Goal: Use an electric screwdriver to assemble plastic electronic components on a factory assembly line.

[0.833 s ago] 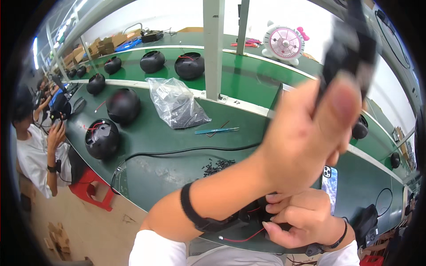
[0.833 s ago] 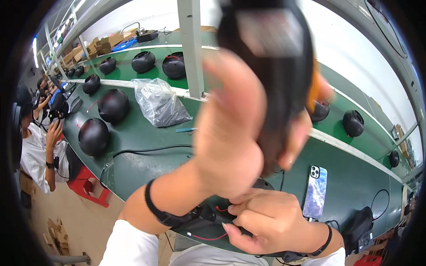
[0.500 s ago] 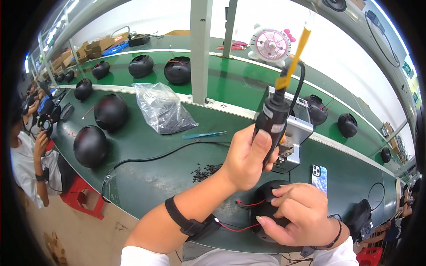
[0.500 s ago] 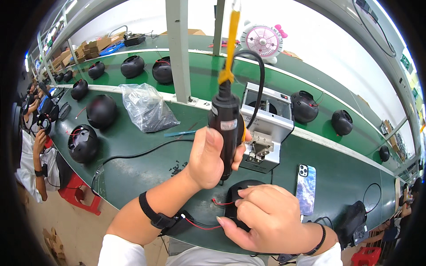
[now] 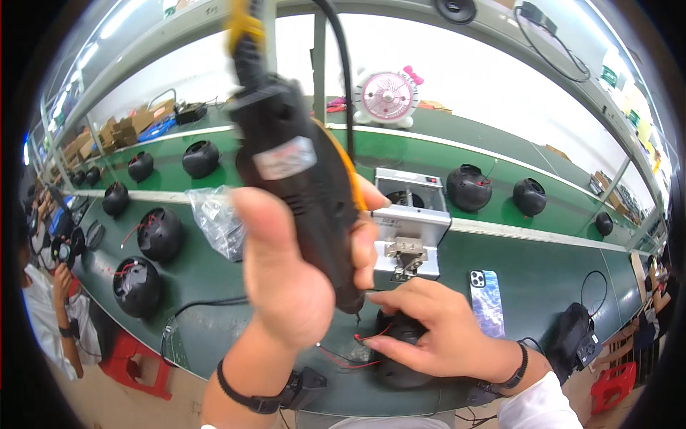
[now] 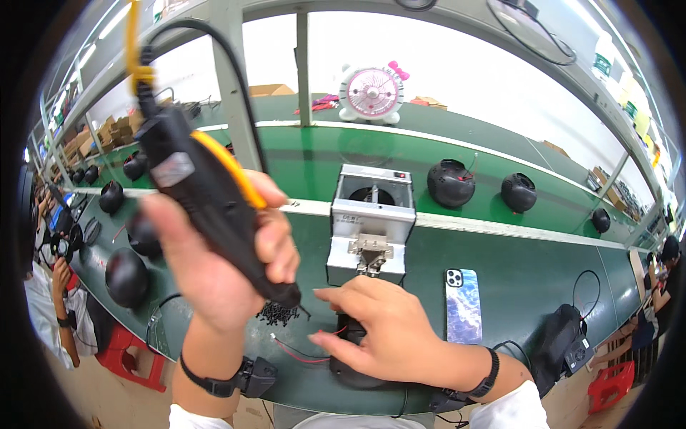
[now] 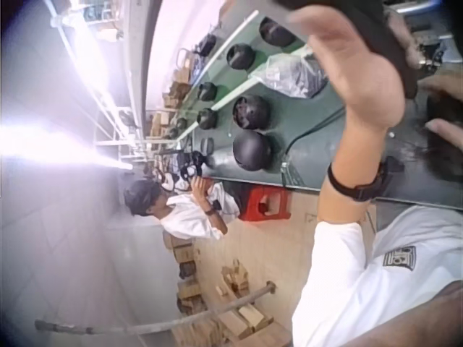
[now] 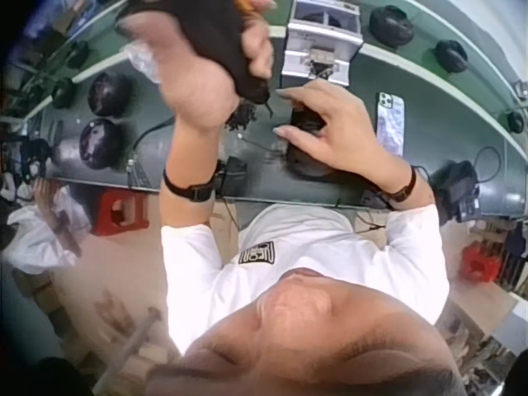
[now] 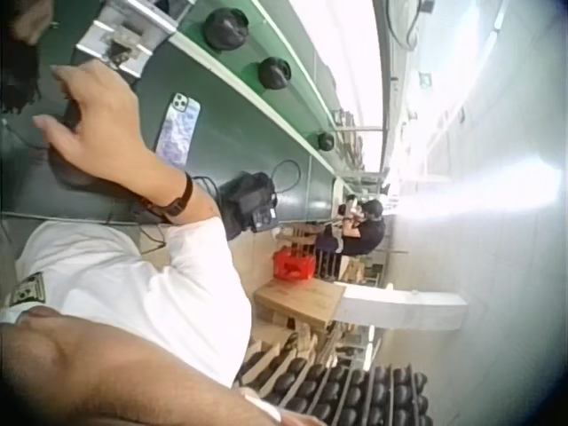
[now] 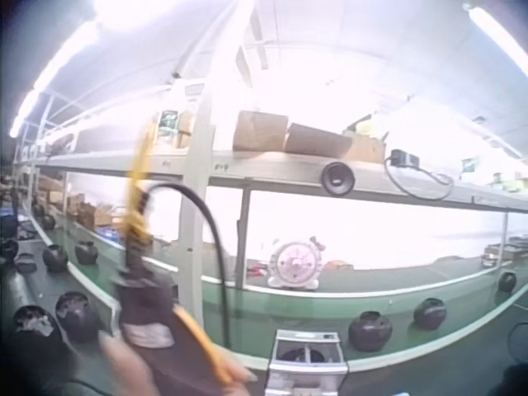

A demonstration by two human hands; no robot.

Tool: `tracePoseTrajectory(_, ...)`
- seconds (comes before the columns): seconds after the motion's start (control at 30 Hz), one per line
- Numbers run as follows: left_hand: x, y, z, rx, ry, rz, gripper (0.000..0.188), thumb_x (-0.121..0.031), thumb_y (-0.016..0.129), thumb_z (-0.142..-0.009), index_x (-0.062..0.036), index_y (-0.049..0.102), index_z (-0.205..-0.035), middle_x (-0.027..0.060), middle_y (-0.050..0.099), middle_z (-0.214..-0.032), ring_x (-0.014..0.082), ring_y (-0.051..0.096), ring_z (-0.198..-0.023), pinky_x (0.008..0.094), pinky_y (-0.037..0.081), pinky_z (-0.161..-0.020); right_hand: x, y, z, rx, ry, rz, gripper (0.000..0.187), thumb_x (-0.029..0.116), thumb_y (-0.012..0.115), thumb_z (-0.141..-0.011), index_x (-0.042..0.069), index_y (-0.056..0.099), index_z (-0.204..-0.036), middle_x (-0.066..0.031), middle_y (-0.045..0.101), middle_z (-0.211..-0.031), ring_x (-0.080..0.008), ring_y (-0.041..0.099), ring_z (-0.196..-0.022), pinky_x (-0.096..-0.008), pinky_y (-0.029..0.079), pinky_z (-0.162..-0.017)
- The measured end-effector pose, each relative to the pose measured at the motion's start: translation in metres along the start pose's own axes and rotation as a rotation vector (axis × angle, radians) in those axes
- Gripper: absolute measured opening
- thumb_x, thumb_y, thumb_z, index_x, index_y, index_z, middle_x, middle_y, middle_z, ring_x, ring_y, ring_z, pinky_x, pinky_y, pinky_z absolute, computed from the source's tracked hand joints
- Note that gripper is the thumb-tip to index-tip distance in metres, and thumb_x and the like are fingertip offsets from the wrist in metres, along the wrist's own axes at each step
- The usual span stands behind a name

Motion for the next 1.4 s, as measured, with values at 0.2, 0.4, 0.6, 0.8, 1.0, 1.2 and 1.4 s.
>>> tracePoseTrajectory(0.2,-0.026,0.025,0.003,0.159,0.148,0.027,0.099,-0.094,0.03,-0.085,-0.0012,0.054,-0.113,0.0047,0.057,-0.066,0.0153,0.057,-0.048,0.0298,0.048,-0.048,-0.001,0.003,0.004,-0.014,-0.053,-0.044,0.026,0.03,0.081,-0.085,0.011,0.079,-0.103,-0.0033,0.067,-0.087,-0.0257,0.062,-0.075,-0.0386,0.05,-0.071)
tracePoseTrajectory(0.4,-0.026,0.029,0.006,0.111,0.164,-0.014,0.095,-0.092,0.032,-0.087,-0.0032,0.054,-0.113,0.0023,0.057,-0.066,0.0141,0.055,-0.049,0.0288,0.045,-0.048,-0.005,0.005,0.002,0.042,0.001,-0.084,0.018,0.027,0.079,-0.086,0.01,0.077,-0.087,-0.0051,0.064,-0.079,-0.028,0.063,-0.075,-0.0408,0.049,-0.07)
tracePoseTrajectory(0.6,-0.023,0.031,0.005,0.109,0.148,-0.082,0.093,-0.091,0.033,-0.088,-0.0035,0.053,-0.114,0.0009,0.056,-0.066,0.013,0.055,-0.049,0.0281,0.044,-0.047,-0.007,0.004,0.001,0.033,-0.009,-0.109,0.019,0.028,0.08,-0.085,0.009,0.076,-0.086,-0.005,0.064,-0.079,-0.0285,0.063,-0.076,-0.0411,0.049,-0.07)
tracePoseTrajectory(0.8,-0.017,0.033,0.007,0.054,0.056,-0.102,0.09,-0.088,0.037,-0.089,-0.0033,0.054,-0.113,0.0011,0.055,-0.065,0.0138,0.054,-0.047,0.0284,0.044,-0.045,-0.016,-0.002,0.001,0.032,-0.022,-0.149,0.026,0.015,0.076,-0.081,0.007,0.072,-0.105,-0.0075,0.067,-0.09,-0.0293,0.065,-0.086,-0.0418,0.052,-0.077)
tracePoseTrajectory(1.0,-0.03,0.036,0.027,0.262,-0.021,-0.104,0.077,-0.079,0.047,-0.093,-0.005,0.049,-0.116,0.0068,0.062,-0.07,0.021,0.06,-0.051,0.0376,0.05,-0.049,-0.03,0.0,-0.002,0.093,0.094,-0.16,0.025,0.009,0.065,-0.076,0.004,0.066,-0.101,-0.0104,0.067,-0.092,-0.0309,0.066,-0.089,-0.0418,0.054,-0.077)
tracePoseTrajectory(1.2,-0.003,0.052,0.034,0.096,0.005,-0.048,0.083,-0.082,0.044,-0.092,-0.0024,0.049,-0.114,0.0102,0.061,-0.07,0.024,0.059,-0.052,0.0401,0.049,-0.049,-0.029,0.001,0.001,0.068,0.101,-0.143,0.021,0.011,0.065,-0.076,0.005,0.067,-0.096,-0.0099,0.067,-0.087,-0.0315,0.066,-0.088,-0.0428,0.053,-0.077)
tracePoseTrajectory(1.4,0.033,0.046,0.046,-0.043,-0.061,-0.185,0.097,-0.095,0.04,-0.08,-0.0008,0.051,-0.1,0.0094,0.055,-0.061,0.0204,0.051,-0.044,0.0347,0.045,-0.043,-0.032,0.001,0.0,0.086,0.228,-0.165,0.018,0.013,0.065,-0.076,0.005,0.068,-0.093,-0.0119,0.069,-0.089,-0.0337,0.066,-0.091,-0.0433,0.053,-0.081)
Point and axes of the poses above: each hand's wrist, its own z-axis away from the middle knuckle, its own y-axis out of the palm, x = y × z, the point moved 2 cm from there along -z, towards the middle knuckle
